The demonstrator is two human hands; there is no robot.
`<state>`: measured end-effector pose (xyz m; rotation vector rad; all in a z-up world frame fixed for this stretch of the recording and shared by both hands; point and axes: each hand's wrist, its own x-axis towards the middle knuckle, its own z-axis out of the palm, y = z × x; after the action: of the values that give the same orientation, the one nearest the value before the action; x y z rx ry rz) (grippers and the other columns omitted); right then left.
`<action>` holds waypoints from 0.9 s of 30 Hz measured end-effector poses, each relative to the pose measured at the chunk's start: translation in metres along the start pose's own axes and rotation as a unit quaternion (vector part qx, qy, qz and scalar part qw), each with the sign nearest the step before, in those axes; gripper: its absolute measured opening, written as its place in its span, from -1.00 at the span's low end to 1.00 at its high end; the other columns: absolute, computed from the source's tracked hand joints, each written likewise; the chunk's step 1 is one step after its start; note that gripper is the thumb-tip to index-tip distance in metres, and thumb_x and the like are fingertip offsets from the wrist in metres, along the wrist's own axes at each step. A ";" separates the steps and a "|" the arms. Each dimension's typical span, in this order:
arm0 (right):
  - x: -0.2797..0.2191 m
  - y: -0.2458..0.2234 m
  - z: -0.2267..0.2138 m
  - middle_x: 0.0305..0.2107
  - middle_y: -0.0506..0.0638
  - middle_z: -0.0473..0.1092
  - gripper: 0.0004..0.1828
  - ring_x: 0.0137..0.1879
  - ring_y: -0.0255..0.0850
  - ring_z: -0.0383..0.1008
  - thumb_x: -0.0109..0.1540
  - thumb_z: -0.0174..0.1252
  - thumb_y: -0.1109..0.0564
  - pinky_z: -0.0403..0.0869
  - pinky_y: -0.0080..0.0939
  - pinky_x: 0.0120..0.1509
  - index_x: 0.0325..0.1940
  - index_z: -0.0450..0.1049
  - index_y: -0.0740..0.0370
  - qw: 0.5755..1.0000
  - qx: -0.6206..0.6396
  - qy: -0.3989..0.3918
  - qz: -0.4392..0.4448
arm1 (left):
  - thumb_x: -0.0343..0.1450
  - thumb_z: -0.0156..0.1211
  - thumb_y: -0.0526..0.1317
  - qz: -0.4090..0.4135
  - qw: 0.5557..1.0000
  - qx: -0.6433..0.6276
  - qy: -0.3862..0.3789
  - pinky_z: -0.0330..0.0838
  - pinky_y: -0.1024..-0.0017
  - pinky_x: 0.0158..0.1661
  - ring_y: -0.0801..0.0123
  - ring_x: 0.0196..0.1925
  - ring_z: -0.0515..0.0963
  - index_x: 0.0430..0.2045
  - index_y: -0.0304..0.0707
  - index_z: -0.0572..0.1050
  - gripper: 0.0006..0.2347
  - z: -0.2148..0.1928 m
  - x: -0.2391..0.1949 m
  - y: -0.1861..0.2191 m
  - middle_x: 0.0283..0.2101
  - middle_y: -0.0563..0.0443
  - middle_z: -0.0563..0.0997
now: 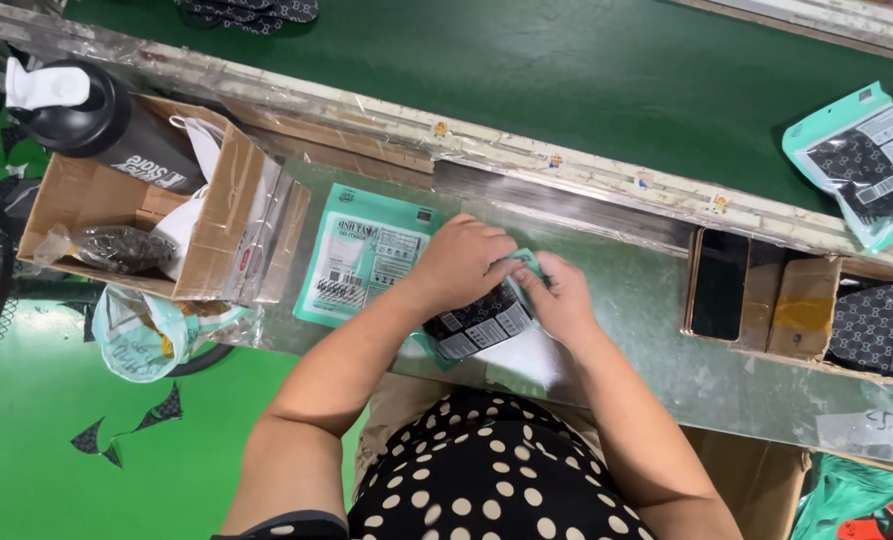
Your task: Packing stacks of black patterned face masks into individual green plastic shipping envelopes.
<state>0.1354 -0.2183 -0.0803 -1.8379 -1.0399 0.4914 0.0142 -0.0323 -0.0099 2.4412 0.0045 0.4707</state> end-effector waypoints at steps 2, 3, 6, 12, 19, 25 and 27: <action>0.003 0.000 -0.005 -0.42 0.01 0.45 -0.85 -0.31 -0.31 0.35 0.30 0.25 0.10 0.38 -0.24 -0.20 -0.15 0.54 0.23 0.997 0.051 -0.035 0.042 | 0.39 0.24 -0.13 0.002 1.000 0.001 0.007 0.35 0.16 -0.07 0.07 -0.21 0.60 -0.46 -0.22 0.55 -0.84 -0.003 -0.001 0.000 -0.39 -0.04 0.60; 0.003 -0.001 -0.007 -0.44 0.04 0.44 -0.83 -0.30 -0.31 0.33 0.30 0.24 0.08 0.37 -0.24 -0.21 -0.13 0.54 0.22 0.989 0.101 -0.070 0.085 | 0.39 0.25 -0.13 0.003 1.000 0.001 0.013 0.35 0.15 -0.08 0.06 -0.21 0.59 -0.47 -0.23 0.54 -0.84 -0.003 -0.002 0.001 -0.40 -0.04 0.59; 0.006 0.000 -0.015 -0.46 0.05 0.43 -0.78 -0.37 -0.27 0.36 0.26 0.29 0.05 0.38 -0.23 -0.26 -0.21 0.52 0.27 0.999 -0.020 -0.043 0.024 | 0.41 0.25 -0.11 0.000 0.999 -0.006 0.053 0.33 0.13 -0.11 0.03 -0.22 0.58 -0.44 -0.24 0.54 -0.82 -0.011 0.000 -0.005 -0.36 -0.05 0.60; 0.003 0.007 -0.026 -0.48 0.05 0.38 -0.77 -0.36 -0.24 0.34 0.26 0.29 0.08 0.36 -0.20 -0.27 -0.31 0.48 0.31 0.997 -0.025 -0.046 0.048 | 0.42 0.28 -0.10 -0.070 0.995 -0.041 0.053 0.36 0.10 -0.13 -0.05 -0.28 0.55 -0.55 -0.29 0.49 -0.75 -0.018 -0.001 -0.011 -0.44 -0.12 0.56; -0.002 0.010 -0.043 -0.46 -0.06 0.43 -0.82 -0.31 -0.34 0.37 0.25 0.25 0.09 0.38 -0.27 -0.21 -0.25 0.51 0.27 0.997 -0.008 -0.074 0.029 | 0.41 0.28 -0.15 -0.110 0.983 -0.105 0.100 0.40 0.06 -0.17 -0.13 -0.24 0.56 -0.40 -0.30 0.59 -0.83 -0.019 -0.005 -0.017 -0.38 -0.19 0.60; 0.000 0.041 -0.071 -0.24 -0.04 0.41 -0.88 -0.12 -0.32 0.39 0.45 0.09 0.13 0.42 -0.25 -0.01 -0.06 0.45 0.25 0.944 0.162 0.285 0.045 | 0.37 0.33 -0.11 -0.110 0.977 -0.020 0.182 0.39 0.08 0.07 -0.16 0.14 0.45 0.06 -0.39 0.44 -0.56 -0.022 -0.023 -0.029 0.13 -0.28 0.49; 0.004 0.056 -0.076 -0.22 -0.04 0.44 -0.86 -0.17 -0.29 0.47 0.48 0.03 0.09 0.52 -0.22 -0.02 0.01 0.41 0.18 0.853 0.380 0.354 0.046 | 0.32 0.35 -0.07 -0.300 0.951 0.070 -0.010 0.41 0.05 0.06 -0.12 0.18 0.43 0.14 -0.22 0.37 -0.48 -0.006 -0.037 -0.051 0.13 -0.20 0.45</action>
<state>0.2156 -0.2671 -0.0926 -1.1725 -0.1823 0.1878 -0.0170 0.0067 -0.0485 2.4163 0.7711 0.1718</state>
